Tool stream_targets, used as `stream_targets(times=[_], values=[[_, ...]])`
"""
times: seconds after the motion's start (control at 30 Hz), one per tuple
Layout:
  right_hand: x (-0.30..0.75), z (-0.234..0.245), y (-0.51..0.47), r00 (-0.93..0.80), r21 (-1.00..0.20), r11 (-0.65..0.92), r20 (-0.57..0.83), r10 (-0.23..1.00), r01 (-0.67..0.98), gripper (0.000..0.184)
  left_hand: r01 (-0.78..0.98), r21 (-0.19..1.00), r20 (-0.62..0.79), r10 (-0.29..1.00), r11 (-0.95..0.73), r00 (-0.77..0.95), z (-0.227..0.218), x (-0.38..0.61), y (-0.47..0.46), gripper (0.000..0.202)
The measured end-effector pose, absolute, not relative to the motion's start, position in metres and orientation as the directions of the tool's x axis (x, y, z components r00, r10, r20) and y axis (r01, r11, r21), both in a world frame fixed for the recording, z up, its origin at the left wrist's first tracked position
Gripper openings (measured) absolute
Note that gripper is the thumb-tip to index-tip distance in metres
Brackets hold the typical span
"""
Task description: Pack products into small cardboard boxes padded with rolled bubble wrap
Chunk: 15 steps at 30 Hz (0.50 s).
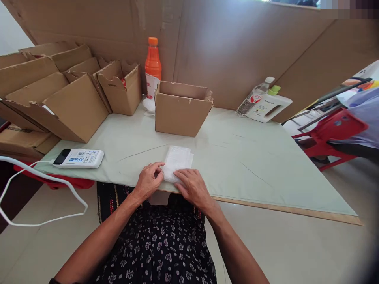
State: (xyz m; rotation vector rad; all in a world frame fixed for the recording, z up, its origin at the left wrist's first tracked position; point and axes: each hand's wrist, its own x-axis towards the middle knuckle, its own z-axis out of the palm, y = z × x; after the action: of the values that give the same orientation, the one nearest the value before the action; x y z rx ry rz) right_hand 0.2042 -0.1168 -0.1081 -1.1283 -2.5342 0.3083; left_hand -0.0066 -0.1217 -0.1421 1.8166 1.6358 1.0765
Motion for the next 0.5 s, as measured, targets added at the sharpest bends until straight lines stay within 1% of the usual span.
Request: stream_targets(times=[0.1,0.2,0.27,0.3,0.37,0.43,0.47,0.5], values=[[0.208,-0.116,-0.111,-0.570,-0.443,0.597,0.211,0.794,0.669,0.026,0.592,0.784,0.243,0.970,-0.189,-0.011,-0.138,-0.008,-0.126,0.031],[0.211,-0.116,-0.109,-0.505,-0.599,0.494,0.168,0.847,0.630,0.027,0.570,0.761,0.321,0.944,-0.309,0.083,-0.130,-0.010,-0.135,0.041],[0.212,-0.113,-0.109,-0.490,-0.668,0.432,0.115,0.864,0.605,0.027,0.559,0.734,0.353,0.920,-0.386,0.170,-0.127,-0.010,-0.138,0.038],[0.213,-0.111,-0.111,-0.472,-0.675,0.418,0.116,0.874,0.608,0.027,0.562,0.726,0.348,0.917,-0.395,0.195,-0.127,-0.009,-0.138,0.033],[0.213,-0.107,-0.116,-0.406,-0.616,0.435,0.197,0.893,0.657,0.028,0.581,0.728,0.309,0.931,-0.364,0.195,-0.129,-0.007,-0.132,0.027],[0.212,-0.104,-0.122,-0.365,-0.486,0.488,0.331,0.870,0.725,0.031,0.595,0.734,0.282,0.944,-0.326,0.169,-0.133,-0.003,-0.121,0.024],[0.212,-0.103,-0.124,-0.384,-0.414,0.522,0.372,0.845,0.746,0.033,0.597,0.737,0.277,0.948,-0.316,0.159,-0.135,-0.002,-0.115,0.024],[0.210,-0.102,-0.126,-0.428,-0.354,0.557,0.380,0.820,0.751,0.036,0.599,0.741,0.272,0.951,-0.305,0.149,-0.136,0.000,-0.109,0.023]])
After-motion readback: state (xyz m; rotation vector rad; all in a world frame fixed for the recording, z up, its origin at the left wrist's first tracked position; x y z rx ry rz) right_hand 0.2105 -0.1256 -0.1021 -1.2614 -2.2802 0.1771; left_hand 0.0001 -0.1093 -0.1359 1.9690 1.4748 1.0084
